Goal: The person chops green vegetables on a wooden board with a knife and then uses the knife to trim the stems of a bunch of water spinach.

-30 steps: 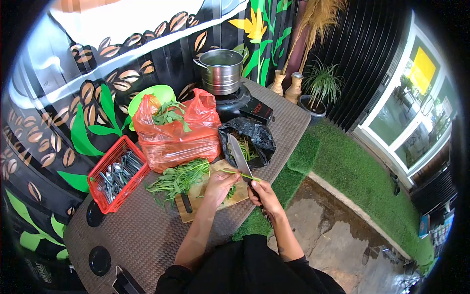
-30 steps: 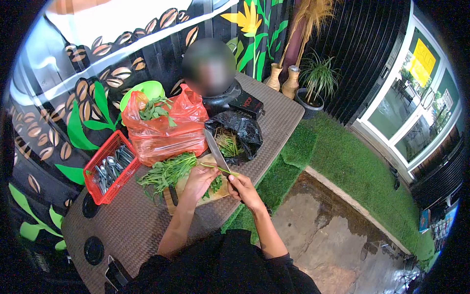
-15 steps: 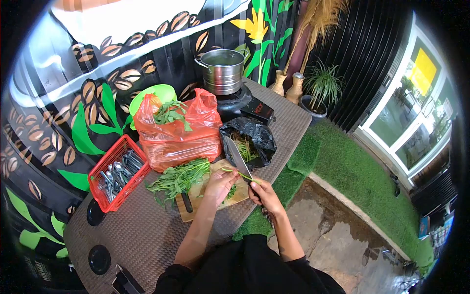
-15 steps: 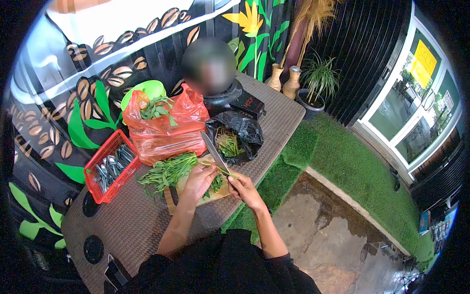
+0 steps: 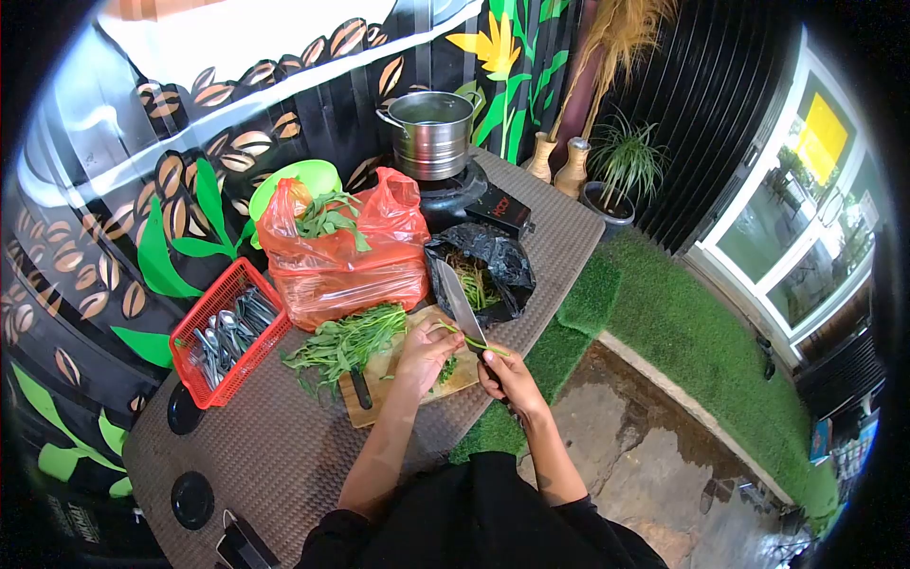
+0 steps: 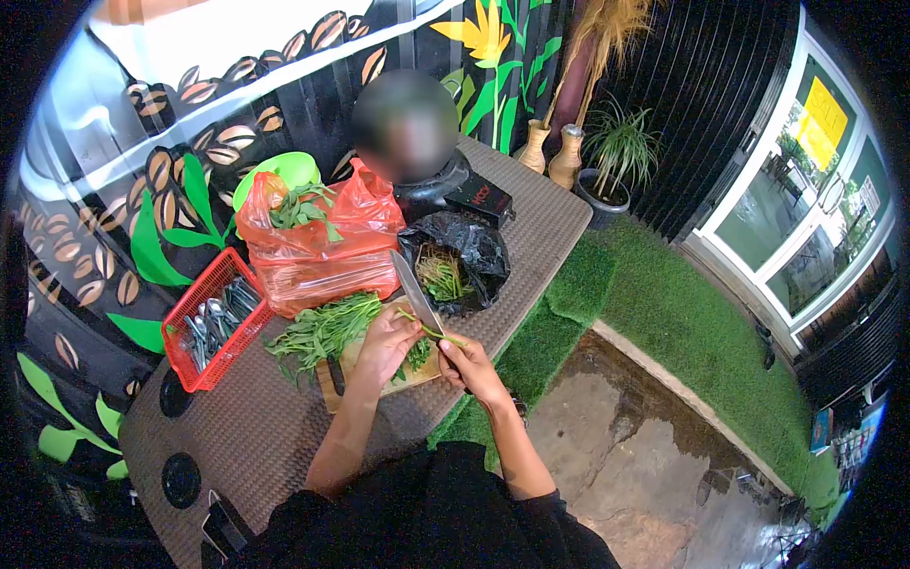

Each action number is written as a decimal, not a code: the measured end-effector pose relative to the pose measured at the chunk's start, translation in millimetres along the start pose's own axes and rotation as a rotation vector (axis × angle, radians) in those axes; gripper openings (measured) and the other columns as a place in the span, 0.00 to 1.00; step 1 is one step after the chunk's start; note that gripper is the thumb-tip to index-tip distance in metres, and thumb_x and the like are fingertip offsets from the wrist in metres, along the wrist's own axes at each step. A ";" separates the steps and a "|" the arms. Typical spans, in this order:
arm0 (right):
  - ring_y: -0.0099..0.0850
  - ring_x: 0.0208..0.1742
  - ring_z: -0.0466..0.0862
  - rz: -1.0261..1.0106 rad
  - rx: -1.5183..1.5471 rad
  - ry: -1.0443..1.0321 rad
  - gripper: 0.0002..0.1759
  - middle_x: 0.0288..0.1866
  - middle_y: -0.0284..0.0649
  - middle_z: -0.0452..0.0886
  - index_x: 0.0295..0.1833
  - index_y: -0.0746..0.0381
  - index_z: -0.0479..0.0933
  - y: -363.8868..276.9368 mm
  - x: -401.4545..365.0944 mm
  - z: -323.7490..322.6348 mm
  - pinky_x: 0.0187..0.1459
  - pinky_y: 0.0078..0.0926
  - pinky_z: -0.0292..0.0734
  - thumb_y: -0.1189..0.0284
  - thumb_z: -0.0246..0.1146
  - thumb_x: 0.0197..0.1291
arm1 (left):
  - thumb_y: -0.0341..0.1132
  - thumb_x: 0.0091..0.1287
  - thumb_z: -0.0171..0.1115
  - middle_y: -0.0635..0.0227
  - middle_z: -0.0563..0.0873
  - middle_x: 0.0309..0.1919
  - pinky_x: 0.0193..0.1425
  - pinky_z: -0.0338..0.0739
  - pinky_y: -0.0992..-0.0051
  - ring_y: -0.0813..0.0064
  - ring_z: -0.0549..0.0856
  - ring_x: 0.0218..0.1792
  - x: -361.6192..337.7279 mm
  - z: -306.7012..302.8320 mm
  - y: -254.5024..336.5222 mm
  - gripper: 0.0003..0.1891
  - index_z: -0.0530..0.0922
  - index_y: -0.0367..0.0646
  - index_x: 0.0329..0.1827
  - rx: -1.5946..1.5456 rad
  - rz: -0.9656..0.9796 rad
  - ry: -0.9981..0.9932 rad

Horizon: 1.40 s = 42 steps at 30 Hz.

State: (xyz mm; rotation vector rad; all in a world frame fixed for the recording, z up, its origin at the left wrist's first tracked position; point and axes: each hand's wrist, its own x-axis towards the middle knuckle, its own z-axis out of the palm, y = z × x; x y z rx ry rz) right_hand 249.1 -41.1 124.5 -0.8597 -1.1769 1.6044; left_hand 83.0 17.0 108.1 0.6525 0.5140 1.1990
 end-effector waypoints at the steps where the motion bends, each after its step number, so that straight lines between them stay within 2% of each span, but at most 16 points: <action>1: 0.15 0.14 0.56 0.005 0.009 0.009 0.17 0.16 0.28 0.60 0.51 0.63 0.70 -0.2 0.0 0.2 0.15 0.14 0.51 0.61 0.49 0.70 | 0.23 0.60 0.63 0.63 0.84 0.36 0.47 0.78 0.75 0.73 0.83 0.38 0.5 -0.6 0.6 0.06 0.78 0.38 0.39 0.000 -0.001 -0.001; 5: 0.15 0.14 0.56 0.001 0.017 0.040 0.17 0.16 0.29 0.61 0.50 0.64 0.70 -0.1 0.3 -2.5 0.15 0.14 0.51 0.60 0.49 0.70 | 0.24 0.61 0.63 0.64 0.84 0.35 0.45 0.80 0.74 0.73 0.83 0.37 0.7 -4.6 4.2 0.04 0.78 0.38 0.37 0.014 -0.014 0.000; 7: 0.14 0.15 0.56 0.008 0.026 0.026 0.20 0.17 0.25 0.60 0.59 0.62 0.69 1.5 0.9 -5.3 0.16 0.14 0.50 0.61 0.49 0.71 | 0.25 0.62 0.63 0.64 0.84 0.35 0.44 0.80 0.73 0.73 0.83 0.37 1.0 -5.6 3.6 0.03 0.78 0.38 0.37 -0.016 -0.017 0.003; 8: 0.14 0.15 0.56 0.008 0.025 0.026 0.20 0.17 0.25 0.60 0.59 0.62 0.69 1.2 1.0 -5.0 0.16 0.14 0.50 0.61 0.49 0.71 | 0.25 0.62 0.63 0.64 0.84 0.36 0.45 0.80 0.73 0.73 0.83 0.37 1.3 -6.1 2.0 0.03 0.78 0.39 0.37 -0.008 -0.004 -0.008; 14: 0.14 0.16 0.57 -0.023 -0.012 0.014 0.18 0.18 0.24 0.60 0.58 0.62 0.71 0.6 3.0 -1.0 0.17 0.14 0.50 0.62 0.50 0.70 | 0.24 0.62 0.62 0.64 0.84 0.36 0.49 0.78 0.72 0.72 0.83 0.37 2.3 -8.8 -5.4 0.02 0.78 0.39 0.36 -0.048 0.041 -0.041; 16: 0.15 0.15 0.56 -0.067 -0.047 0.026 0.17 0.16 0.27 0.60 0.47 0.64 0.72 0.5 3.8 1.1 0.16 0.14 0.51 0.60 0.50 0.70 | 0.24 0.62 0.62 0.64 0.84 0.36 0.50 0.78 0.71 0.72 0.83 0.38 1.0 -8.3 -5.8 0.02 0.78 0.40 0.36 -0.058 0.044 -0.050; 17: 0.15 0.15 0.56 -0.067 -0.046 0.026 0.17 0.16 0.27 0.60 0.47 0.64 0.72 0.3 3.7 1.7 0.16 0.14 0.51 0.60 0.50 0.70 | 0.24 0.62 0.61 0.64 0.84 0.36 0.50 0.78 0.71 0.72 0.83 0.38 0.2 -8.1 -5.9 0.02 0.78 0.40 0.36 -0.080 0.035 -0.041; 22: 0.15 0.16 0.57 -0.079 -0.080 0.056 0.21 0.17 0.27 0.61 0.61 0.64 0.68 -0.6 3.3 4.1 0.16 0.14 0.51 0.62 0.50 0.70 | 0.23 0.62 0.60 0.64 0.84 0.36 0.52 0.77 0.70 0.71 0.83 0.40 -1.8 -4.8 -10.6 0.02 0.79 0.40 0.35 -0.092 -0.001 -0.051; 26: 0.15 0.16 0.57 -0.103 -0.066 0.030 0.22 0.17 0.27 0.61 0.64 0.63 0.66 -0.3 2.3 2.3 0.16 0.14 0.51 0.63 0.49 0.70 | 0.22 0.62 0.60 0.63 0.84 0.37 0.53 0.77 0.70 0.71 0.83 0.41 -1.3 -3.1 -14.6 0.03 0.79 0.41 0.34 -0.136 0.012 -0.074; 29: 0.15 0.15 0.57 -0.097 -0.071 0.043 0.21 0.17 0.27 0.61 0.61 0.64 0.68 -0.2 1.0 2.5 0.16 0.14 0.51 0.62 0.49 0.70 | 0.22 0.62 0.60 0.63 0.84 0.38 0.53 0.77 0.71 0.71 0.83 0.41 -0.3 -7.7 -16.3 0.03 0.79 0.40 0.35 -0.119 0.009 -0.113; 31: 0.15 0.15 0.57 -0.071 -0.046 0.056 0.18 0.17 0.28 0.62 0.54 0.64 0.72 -0.4 0.6 1.3 0.16 0.14 0.51 0.61 0.50 0.70 | 0.23 0.62 0.61 0.62 0.84 0.38 0.52 0.77 0.71 0.71 0.83 0.41 -1.6 -6.9 -12.3 0.02 0.79 0.39 0.35 -0.103 0.009 -0.146; 33: 0.15 0.15 0.57 -0.058 -0.022 0.073 0.16 0.17 0.28 0.62 0.49 0.64 0.72 -4.0 -1.2 3.7 0.16 0.14 0.51 0.61 0.50 0.70 | 0.23 0.61 0.62 0.61 0.84 0.38 0.51 0.79 0.72 0.71 0.84 0.39 -3.4 -5.0 -6.8 0.04 0.79 0.36 0.38 0.035 -0.019 -0.047; 34: 0.15 0.15 0.58 -0.045 0.001 0.088 0.16 0.17 0.28 0.62 0.45 0.63 0.72 -5.5 -1.7 4.4 0.16 0.14 0.51 0.60 0.50 0.70 | 0.23 0.61 0.62 0.61 0.84 0.38 0.51 0.79 0.72 0.71 0.84 0.39 -3.7 -3.2 -4.1 0.04 0.79 0.36 0.38 0.035 -0.020 -0.048; 37: 0.15 0.15 0.58 -0.035 0.016 0.083 0.16 0.17 0.28 0.63 0.42 0.63 0.71 -4.5 -1.8 1.1 0.16 0.15 0.51 0.60 0.50 0.70 | 0.25 0.63 0.60 0.63 0.84 0.37 0.53 0.78 0.71 0.70 0.84 0.39 -4.6 -0.7 1.8 0.03 0.79 0.36 0.38 0.015 -0.024 -0.012; 41: 0.15 0.15 0.58 -0.069 -0.023 0.062 0.15 0.17 0.28 0.63 0.41 0.63 0.70 -0.2 1.2 -1.1 0.16 0.15 0.52 0.60 0.50 0.70 | 0.26 0.63 0.61 0.64 0.84 0.37 0.51 0.79 0.72 0.72 0.83 0.39 -3.4 -2.1 -1.7 0.05 0.78 0.36 0.39 -0.018 -0.038 -0.030; 42: 0.15 0.16 0.58 -0.078 -0.015 0.040 0.15 0.18 0.27 0.62 0.49 0.62 0.72 2.2 1.9 -2.4 0.16 0.15 0.52 0.62 0.50 0.70 | 0.26 0.63 0.62 0.64 0.83 0.37 0.49 0.79 0.72 0.72 0.83 0.38 -2.3 -4.0 -4.9 0.05 0.78 0.35 0.40 -0.048 -0.049 -0.025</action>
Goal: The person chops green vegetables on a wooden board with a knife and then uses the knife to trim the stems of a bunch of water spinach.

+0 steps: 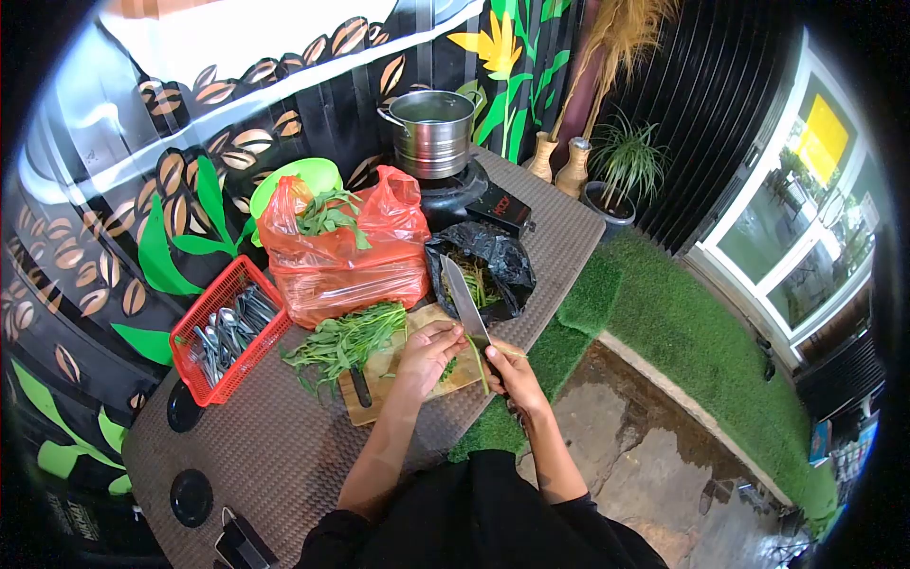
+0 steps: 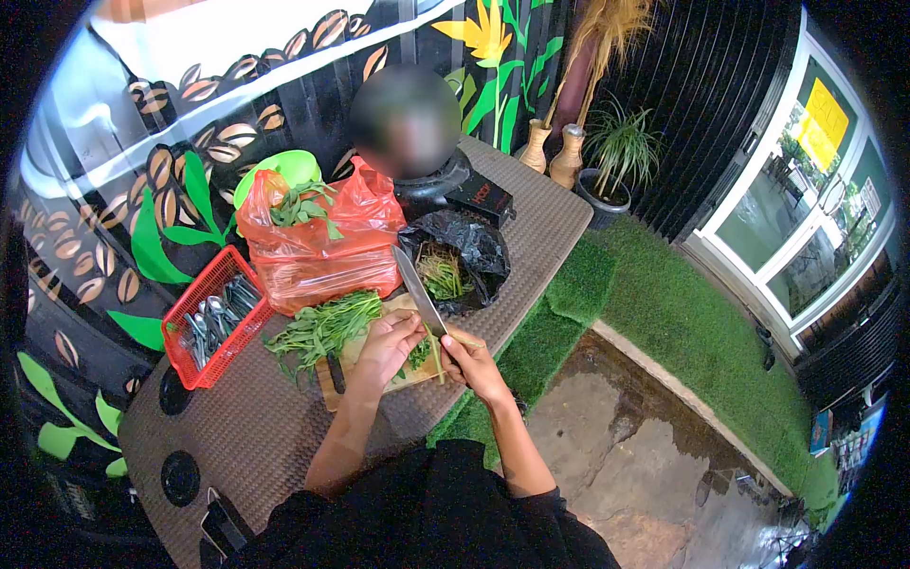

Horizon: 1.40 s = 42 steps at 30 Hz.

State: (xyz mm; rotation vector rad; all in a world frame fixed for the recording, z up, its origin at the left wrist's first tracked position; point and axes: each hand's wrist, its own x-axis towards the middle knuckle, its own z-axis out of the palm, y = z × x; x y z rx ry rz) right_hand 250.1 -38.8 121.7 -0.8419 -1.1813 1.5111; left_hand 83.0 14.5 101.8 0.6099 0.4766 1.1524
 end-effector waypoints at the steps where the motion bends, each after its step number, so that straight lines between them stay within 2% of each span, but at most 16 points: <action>1: 0.14 0.16 0.59 -0.009 0.009 -0.021 0.17 0.18 0.25 0.62 0.57 0.62 0.73 1.3 0.1 -1.0 0.16 0.15 0.52 0.64 0.50 0.70 | 0.26 0.63 0.62 0.64 0.83 0.37 0.49 0.79 0.72 0.72 0.83 0.38 1.5 -2.1 -2.9 0.05 0.78 0.35 0.40 -0.001 0.001 0.000; 5: 0.14 0.18 0.59 -0.040 -0.051 -0.006 0.19 0.19 0.25 0.61 0.62 0.62 0.70 2.5 0.2 3.1 0.18 0.15 0.54 0.66 0.51 0.70 | 0.29 0.64 0.61 0.67 0.83 0.35 0.49 0.77 0.75 0.75 0.82 0.38 1.7 -5.1 -8.1 0.05 0.78 0.38 0.39 -0.121 -0.051 -0.017; 7: 0.14 0.19 0.59 -0.064 -0.120 0.067 0.21 0.19 0.24 0.60 0.65 0.60 0.68 -1.8 0.0 7.5 0.20 0.15 0.55 0.66 0.52 0.69 | 0.29 0.64 0.61 0.67 0.83 0.35 0.49 0.77 0.76 0.75 0.82 0.38 1.3 -5.7 -9.8 0.04 0.79 0.39 0.39 -0.185 -0.069 -0.032; 11: 0.14 0.20 0.58 -0.064 -0.157 0.040 0.22 0.19 0.24 0.60 0.67 0.59 0.66 1.7 1.8 1.8 0.21 0.15 0.55 0.67 0.52 0.69 | 0.29 0.64 0.61 0.67 0.83 0.35 0.51 0.76 0.76 0.75 0.81 0.39 2.9 -8.1 -12.2 0.04 0.79 0.40 0.39 -0.228 -0.098 -0.035; 25: 0.14 0.19 0.59 -0.038 -0.204 0.028 0.20 0.19 0.23 0.60 0.62 0.61 0.71 6.1 4.8 -3.8 0.20 0.16 0.55 0.66 0.53 0.69 | 0.26 0.65 0.59 0.67 0.84 0.37 0.55 0.74 0.74 0.73 0.81 0.43 3.4 -11.9 -19.2 0.02 0.79 0.40 0.36 -0.195 -0.068 -0.097; 29: 0.14 0.18 0.59 -0.032 -0.131 0.035 0.20 0.18 0.23 0.60 0.62 0.62 0.71 0.2 2.3 0.6 0.19 0.16 0.54 0.66 0.53 0.69 | 0.26 0.65 0.58 0.66 0.83 0.39 0.54 0.74 0.74 0.73 0.81 0.42 4.2 -12.5 -19.2 0.04 0.79 0.38 0.40 -0.138 -0.040 -0.103; 34: 0.14 0.16 0.59 0.036 -0.053 0.115 0.15 0.17 0.25 0.62 0.51 0.64 0.74 2.1 1.6 -4.4 0.17 0.15 0.52 0.65 0.51 0.70 | 0.28 0.66 0.58 0.66 0.83 0.38 0.52 0.76 0.73 0.74 0.81 0.41 -2.7 6.5 0.2 0.07 0.78 0.37 0.45 0.006 0.014 -0.055; 37: 0.14 0.15 0.59 0.018 -0.011 0.064 0.14 0.17 0.25 0.62 0.45 0.64 0.74 -0.4 2.1 -4.0 0.17 0.15 0.53 0.64 0.50 0.70 | 0.27 0.65 0.59 0.64 0.83 0.39 0.52 0.76 0.72 0.73 0.82 0.40 0.0 2.2 0.3 0.08 0.78 0.34 0.45 0.024 -0.007 -0.013; 41: 0.14 0.16 0.59 -0.030 -0.031 0.064 0.15 0.17 0.25 0.62 0.50 0.63 0.75 2.9 3.4 -4.4 0.17 0.15 0.53 0.64 0.50 0.70 | 0.27 0.65 0.60 0.65 0.83 0.39 0.52 0.77 0.74 0.73 0.82 0.40 0.6 2.3 -3.0 0.08 0.78 0.34 0.44 0.005 -0.006 -0.046; 42: 0.14 0.16 0.59 -0.028 -0.031 0.044 0.16 0.17 0.25 0.62 0.53 0.63 0.74 2.4 3.6 -4.4 0.17 0.14 0.53 0.65 0.50 0.70 | 0.27 0.65 0.60 0.65 0.83 0.39 0.52 0.77 0.74 0.74 0.82 0.40 0.3 2.8 -3.9 0.08 0.78 0.34 0.44 -0.007 -0.013 -0.039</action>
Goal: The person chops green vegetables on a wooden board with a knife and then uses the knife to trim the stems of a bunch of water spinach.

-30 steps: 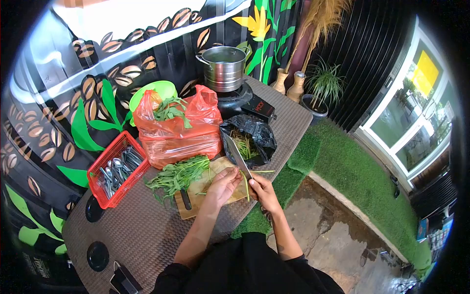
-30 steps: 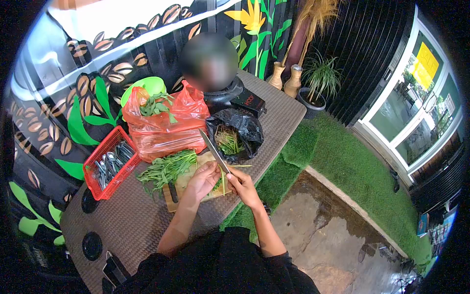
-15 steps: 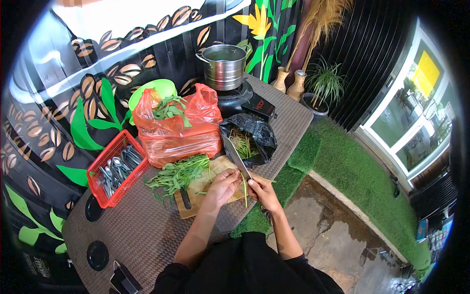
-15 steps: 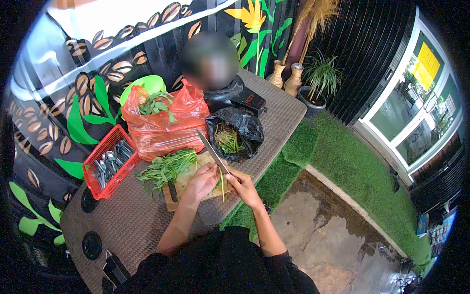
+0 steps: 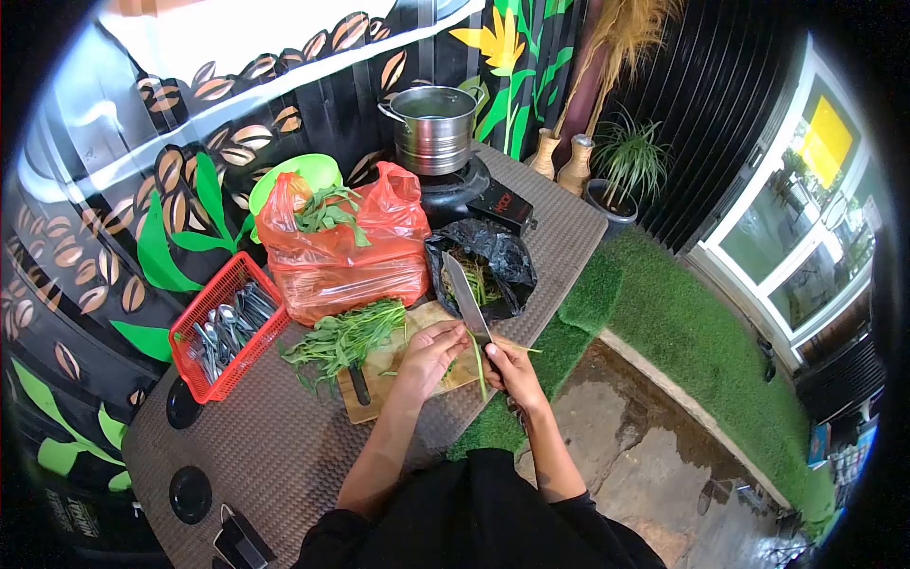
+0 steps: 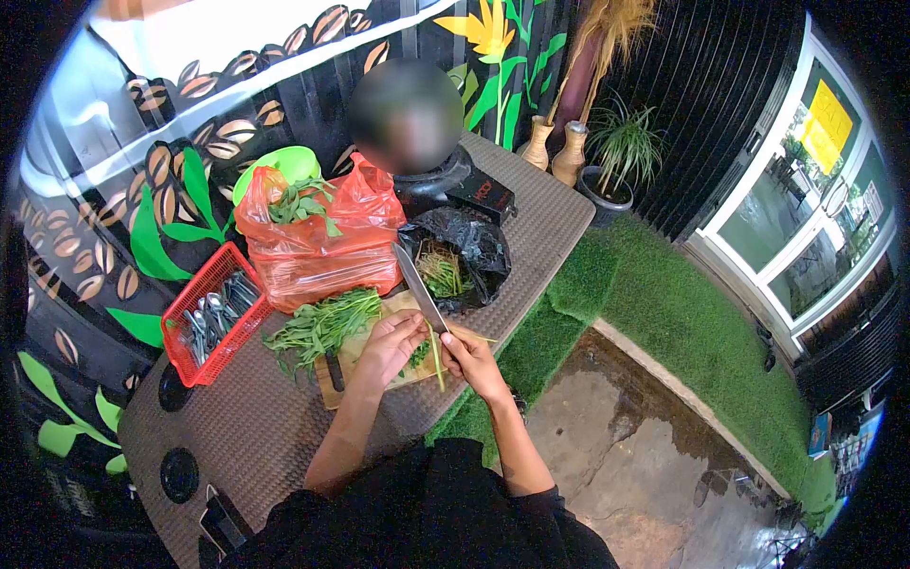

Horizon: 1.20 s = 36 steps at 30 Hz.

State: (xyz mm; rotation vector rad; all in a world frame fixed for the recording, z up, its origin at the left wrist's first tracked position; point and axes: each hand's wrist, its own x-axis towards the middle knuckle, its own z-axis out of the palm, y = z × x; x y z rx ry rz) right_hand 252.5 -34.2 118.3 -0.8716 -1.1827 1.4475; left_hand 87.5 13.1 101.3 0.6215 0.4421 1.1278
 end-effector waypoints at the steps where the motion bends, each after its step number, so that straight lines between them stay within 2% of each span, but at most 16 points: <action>1: 0.14 0.16 0.59 0.002 0.000 -0.020 0.17 0.18 0.25 0.62 0.57 0.63 0.73 -0.5 0.1 0.0 0.17 0.14 0.54 0.65 0.50 0.70 | 0.27 0.65 0.60 0.65 0.83 0.39 0.52 0.77 0.74 0.74 0.82 0.40 -0.5 0.3 -0.6 0.08 0.78 0.34 0.44 0.000 0.000 0.001; 4: 0.14 0.18 0.59 -0.014 -0.099 0.005 0.21 0.18 0.24 0.61 0.64 0.62 0.69 -0.8 1.1 2.3 0.19 0.14 0.54 0.66 0.51 0.69 | 0.27 0.66 0.57 0.65 0.83 0.37 0.51 0.76 0.76 0.75 0.81 0.40 -1.3 -0.6 -2.0 0.06 0.78 0.35 0.42 0.011 0.013 0.007; 11: 0.14 0.20 0.57 0.001 -0.106 0.032 0.21 0.20 0.23 0.59 0.64 0.61 0.70 3.6 2.1 8.4 0.20 0.15 0.52 0.68 0.54 0.68 | 0.27 0.63 0.61 0.64 0.84 0.38 0.52 0.77 0.75 0.74 0.82 0.40 -1.0 -4.8 -3.0 0.07 0.79 0.34 0.42 0.037 0.015 0.059; 13: 0.15 0.21 0.61 -0.055 -0.167 0.090 0.19 0.22 0.25 0.66 0.62 0.60 0.72 6.2 3.1 12.2 0.22 0.16 0.57 0.68 0.56 0.67 | 0.27 0.63 0.61 0.64 0.84 0.38 0.52 0.77 0.75 0.74 0.83 0.40 -2.1 -3.7 -1.7 0.07 0.79 0.34 0.42 0.050 0.023 0.060; 14: 0.15 0.21 0.61 -0.055 -0.168 0.091 0.19 0.22 0.25 0.66 0.62 0.60 0.72 9.1 4.3 13.9 0.22 0.16 0.57 0.68 0.56 0.67 | 0.26 0.63 0.61 0.64 0.84 0.38 0.51 0.78 0.76 0.74 0.83 0.41 -2.5 -3.0 -1.2 0.07 0.79 0.34 0.43 0.068 0.027 0.085; 16: 0.16 0.23 0.64 -0.170 -0.348 0.177 0.19 0.27 0.28 0.72 0.60 0.59 0.74 14.5 7.2 19.4 0.25 0.17 0.63 0.67 0.57 0.66 | 0.26 0.63 0.61 0.63 0.84 0.38 0.49 0.79 0.76 0.74 0.83 0.41 -4.2 -1.0 -0.3 0.07 0.79 0.34 0.43 0.085 0.031 0.112; 19: 0.16 0.25 0.65 -0.247 -0.488 0.212 0.18 0.32 0.30 0.76 0.59 0.58 0.75 13.9 12.3 27.6 0.28 0.17 0.65 0.67 0.58 0.65 | 0.24 0.62 0.62 0.62 0.84 0.39 0.45 0.81 0.77 0.75 0.83 0.40 -5.0 -3.8 -1.7 0.09 0.78 0.32 0.44 0.199 0.096 0.141; 23: 0.15 0.24 0.65 -0.262 -0.544 0.223 0.19 0.27 0.30 0.75 0.60 0.59 0.75 24.3 17.5 26.2 0.26 0.17 0.64 0.67 0.58 0.65 | 0.23 0.61 0.63 0.60 0.84 0.39 0.43 0.82 0.77 0.74 0.84 0.38 -4.3 -16.6 -1.8 0.11 0.77 0.31 0.45 0.302 0.118 0.172; 25: 0.15 0.21 0.66 -0.047 -0.399 0.197 0.18 0.21 0.28 0.72 0.56 0.64 0.76 23.2 19.9 23.7 0.23 0.17 0.62 0.65 0.58 0.65 | 0.23 0.60 0.63 0.59 0.84 0.39 0.43 0.83 0.76 0.74 0.84 0.38 -6.8 -18.2 3.2 0.11 0.77 0.30 0.46 0.355 0.117 0.171; 26: 0.15 0.21 0.66 -0.046 -0.398 0.196 0.18 0.21 0.28 0.72 0.56 0.64 0.76 25.5 21.2 23.4 0.23 0.17 0.62 0.65 0.58 0.65 | 0.22 0.60 0.62 0.58 0.84 0.38 0.44 0.83 0.76 0.73 0.84 0.38 -7.9 -19.2 6.0 0.12 0.77 0.29 0.46 0.386 0.093 0.168; 28: 0.14 0.15 0.61 -0.051 -0.322 0.258 0.16 0.15 0.25 0.63 0.42 0.66 0.79 33.0 24.8 20.7 0.17 0.16 0.54 0.63 0.57 0.66 | 0.22 0.60 0.62 0.58 0.84 0.38 0.44 0.83 0.75 0.73 0.84 0.39 -10.7 -24.4 9.1 0.12 0.77 0.29 0.47 0.416 0.067 0.166; 29: 0.14 0.15 0.61 -0.050 -0.322 0.258 0.16 0.15 0.25 0.63 0.42 0.66 0.79 35.6 26.4 17.7 0.17 0.16 0.54 0.63 0.57 0.66 | 0.23 0.60 0.62 0.58 0.84 0.38 0.43 0.83 0.75 0.73 0.84 0.38 -11.5 -29.2 9.8 0.12 0.77 0.29 0.47 0.454 0.089 0.189; 31: 0.14 0.12 0.59 0.031 -0.220 0.247 0.18 0.13 0.26 0.62 0.28 0.62 0.72 32.0 28.6 16.0 0.13 0.17 0.51 0.61 0.55 0.67 | 0.23 0.60 0.63 0.57 0.84 0.38 0.43 0.83 0.76 0.73 0.84 0.38 -12.1 -43.6 9.2 0.13 0.77 0.29 0.47 0.492 0.109 0.212; 32: 0.15 0.10 0.57 0.084 -0.191 0.223 0.22 0.13 0.26 0.61 0.22 0.58 0.64 31.6 27.6 16.8 0.12 0.17 0.50 0.58 0.52 0.69 | 0.24 0.60 0.63 0.57 0.84 0.38 0.42 0.83 0.76 0.74 0.84 0.37 -13.1 -51.5 9.3 0.13 0.77 0.30 0.47 0.479 0.096 0.241; 33: 0.15 0.10 0.57 0.087 -0.190 0.223 0.22 0.13 0.26 0.61 0.22 0.58 0.64 30.4 26.8 19.2 0.12 0.17 0.50 0.58 0.52 0.69 | 0.25 0.60 0.64 0.58 0.84 0.38 0.40 0.83 0.76 0.74 0.84 0.37 -15.2 -58.0 10.0 0.13 0.77 0.31 0.47 0.467 0.082 0.271; 36: 0.17 0.08 0.55 0.479 0.031 0.046 0.26 0.13 0.27 0.60 0.21 0.57 0.62 29.7 24.7 24.4 0.11 0.18 0.50 0.52 0.50 0.68 | 0.27 0.59 0.65 0.59 0.84 0.39 0.39 0.82 0.77 0.75 0.83 0.37 -22.6 -76.2 11.3 0.14 0.78 0.32 0.47 0.471 0.096 0.362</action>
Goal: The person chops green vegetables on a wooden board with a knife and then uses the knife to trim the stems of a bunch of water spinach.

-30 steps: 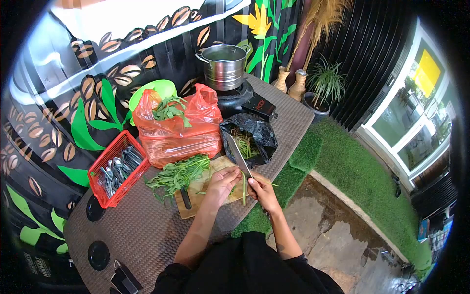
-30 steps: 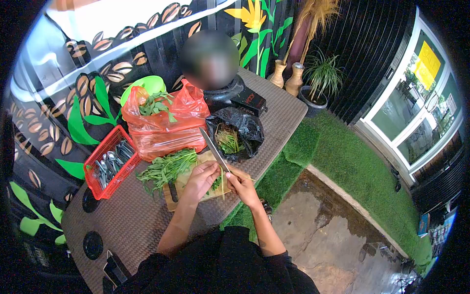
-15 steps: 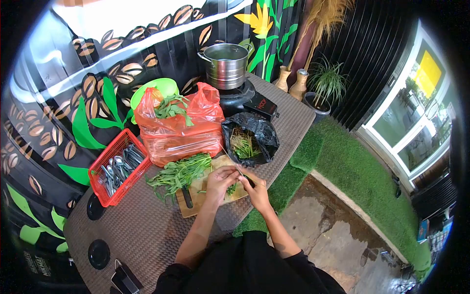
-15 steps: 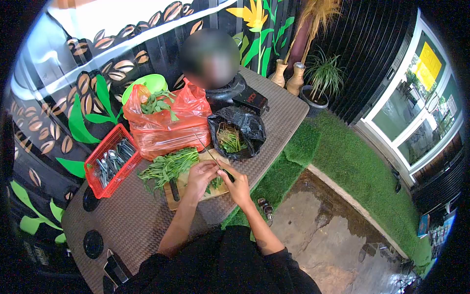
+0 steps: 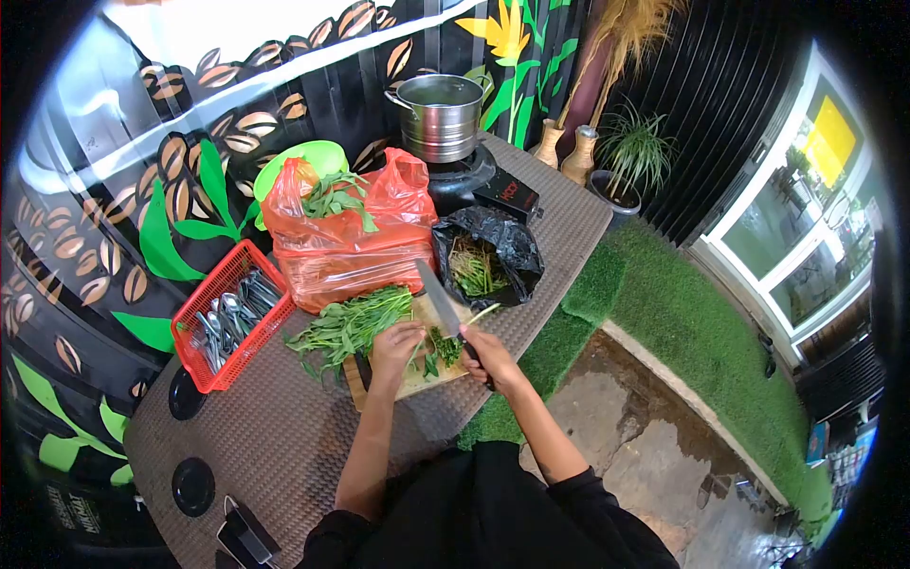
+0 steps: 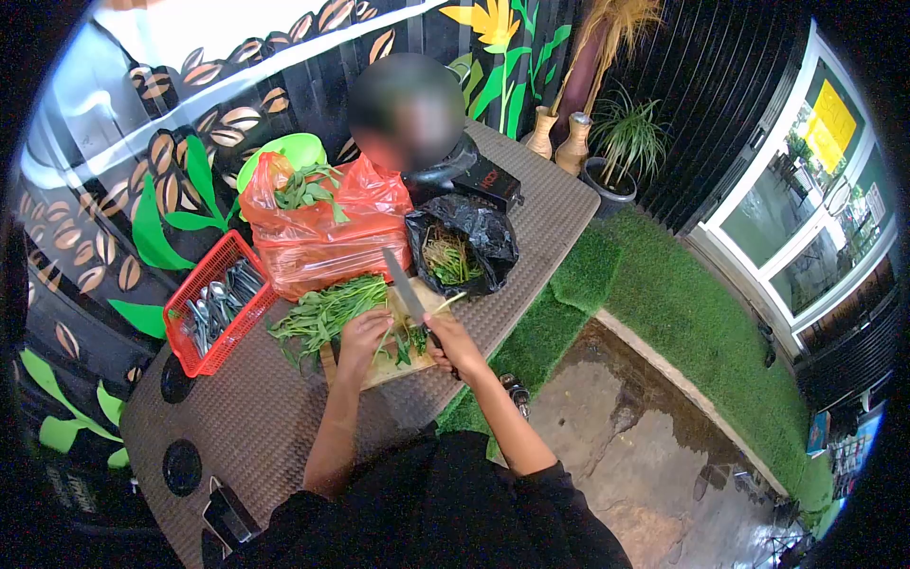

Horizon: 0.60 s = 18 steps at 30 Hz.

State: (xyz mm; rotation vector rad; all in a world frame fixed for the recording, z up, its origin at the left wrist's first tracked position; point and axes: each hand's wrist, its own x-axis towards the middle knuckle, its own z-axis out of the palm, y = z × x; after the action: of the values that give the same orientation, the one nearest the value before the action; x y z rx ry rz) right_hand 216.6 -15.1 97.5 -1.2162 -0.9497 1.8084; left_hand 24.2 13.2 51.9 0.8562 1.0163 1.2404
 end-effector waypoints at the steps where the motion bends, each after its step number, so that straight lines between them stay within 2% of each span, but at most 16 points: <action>1: 0.17 0.08 0.55 0.001 0.001 0.002 0.26 0.13 0.27 0.60 0.21 0.57 0.62 3.2 1.8 3.7 0.11 0.18 0.50 0.52 0.50 0.68 | 0.27 0.59 0.65 0.59 0.84 0.39 0.39 0.82 0.77 0.75 0.83 0.37 -1.3 -5.9 -2.4 0.14 0.78 0.32 0.47 0.000 -0.002 -0.001; 3: 0.18 0.08 0.55 0.164 0.085 -0.103 0.28 0.12 0.28 0.59 0.19 0.56 0.60 13.3 11.7 12.5 0.11 0.18 0.50 0.49 0.51 0.66 | 0.27 0.60 0.64 0.62 0.84 0.40 0.38 0.80 0.79 0.77 0.83 0.36 -4.0 -20.0 -9.1 0.13 0.78 0.31 0.46 -0.059 0.012 0.133; 4: 0.19 0.07 0.55 0.224 0.090 -0.168 0.31 0.10 0.28 0.58 0.17 0.55 0.59 17.9 16.8 15.9 0.11 0.19 0.50 0.46 0.48 0.66 | 0.27 0.60 0.64 0.62 0.84 0.40 0.38 0.80 0.79 0.77 0.83 0.36 -3.4 -27.6 -13.6 0.13 0.78 0.31 0.46 -0.058 0.012 0.134; 7: 0.20 0.07 0.54 0.275 0.093 -0.268 0.33 0.09 0.28 0.56 0.15 0.54 0.55 30.6 29.5 30.3 0.12 0.21 0.51 0.43 0.45 0.66 | 0.27 0.61 0.63 0.63 0.84 0.40 0.36 0.78 0.80 0.78 0.82 0.36 4.4 -50.7 -30.6 0.12 0.78 0.31 0.46 0.020 0.044 0.247; 8: 0.19 0.07 0.54 0.296 0.119 -0.306 0.33 0.09 0.27 0.56 0.23 0.60 0.68 34.2 33.1 34.0 0.11 0.20 0.51 0.42 0.43 0.66 | 0.27 0.60 0.64 0.63 0.84 0.39 0.37 0.78 0.80 0.78 0.82 0.36 8.6 -59.3 -37.5 0.12 0.78 0.32 0.46 0.006 0.060 0.258; 9: 0.19 0.07 0.54 0.297 0.121 -0.308 0.33 0.09 0.27 0.56 0.23 0.60 0.68 38.9 38.8 34.8 0.11 0.20 0.51 0.42 0.43 0.66 | 0.27 0.60 0.64 0.64 0.84 0.38 0.37 0.78 0.80 0.78 0.83 0.37 10.2 -64.5 -40.9 0.12 0.78 0.33 0.46 -0.008 0.076 0.268; 10: 0.18 0.07 0.55 0.349 0.300 -0.454 0.31 0.11 0.26 0.57 0.38 0.64 0.69 45.2 46.4 34.0 0.11 0.18 0.52 0.44 0.43 0.67 | 0.27 0.60 0.64 0.64 0.84 0.38 0.37 0.78 0.80 0.78 0.83 0.37 9.6 -66.0 -40.8 0.12 0.78 0.33 0.46 -0.007 0.075 0.268; 11: 0.17 0.08 0.56 0.399 0.481 -0.599 0.33 0.12 0.25 0.57 0.54 0.67 0.69 51.2 53.9 32.4 0.10 0.17 0.53 0.45 0.43 0.68 | 0.27 0.60 0.64 0.63 0.84 0.38 0.38 0.78 0.80 0.78 0.83 0.36 9.2 -67.1 -41.0 0.12 0.78 0.34 0.46 0.035 0.090 0.265; 12: 0.17 0.08 0.55 0.407 0.568 -0.671 0.41 0.12 0.24 0.56 0.66 0.71 0.60 51.3 56.3 33.4 0.09 0.15 0.53 0.43 0.39 0.67 | 0.27 0.60 0.64 0.63 0.84 0.38 0.38 0.78 0.80 0.78 0.82 0.36 7.6 -65.4 -37.2 0.12 0.78 0.34 0.46 0.076 0.106 0.261; 15: 0.17 0.07 0.54 0.422 0.643 -0.773 0.43 0.11 0.23 0.56 0.66 0.73 0.59 43.4 52.4 23.1 0.08 0.14 0.52 0.42 0.37 0.67 | 0.28 0.60 0.63 0.63 0.84 0.38 0.39 0.78 0.79 0.79 0.82 0.35 2.5 -58.3 -29.7 0.12 0.79 0.34 0.46 0.121 0.073 0.257; 18: 0.16 0.06 0.54 0.364 0.508 -0.644 0.43 0.10 0.24 0.54 0.65 0.74 0.61 34.6 38.8 14.9 0.07 0.15 0.52 0.42 0.37 0.67 | 0.27 0.59 0.63 0.62 0.84 0.38 0.39 0.78 0.78 0.77 0.82 0.36 6.2 -57.8 -32.0 0.13 0.78 0.32 0.47 0.206 0.109 0.257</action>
State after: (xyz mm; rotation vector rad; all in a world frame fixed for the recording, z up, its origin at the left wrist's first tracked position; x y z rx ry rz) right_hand 185.9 1.0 55.9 -0.5049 -0.5366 2.6106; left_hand -19.3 13.6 1.9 0.9360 1.3364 1.3791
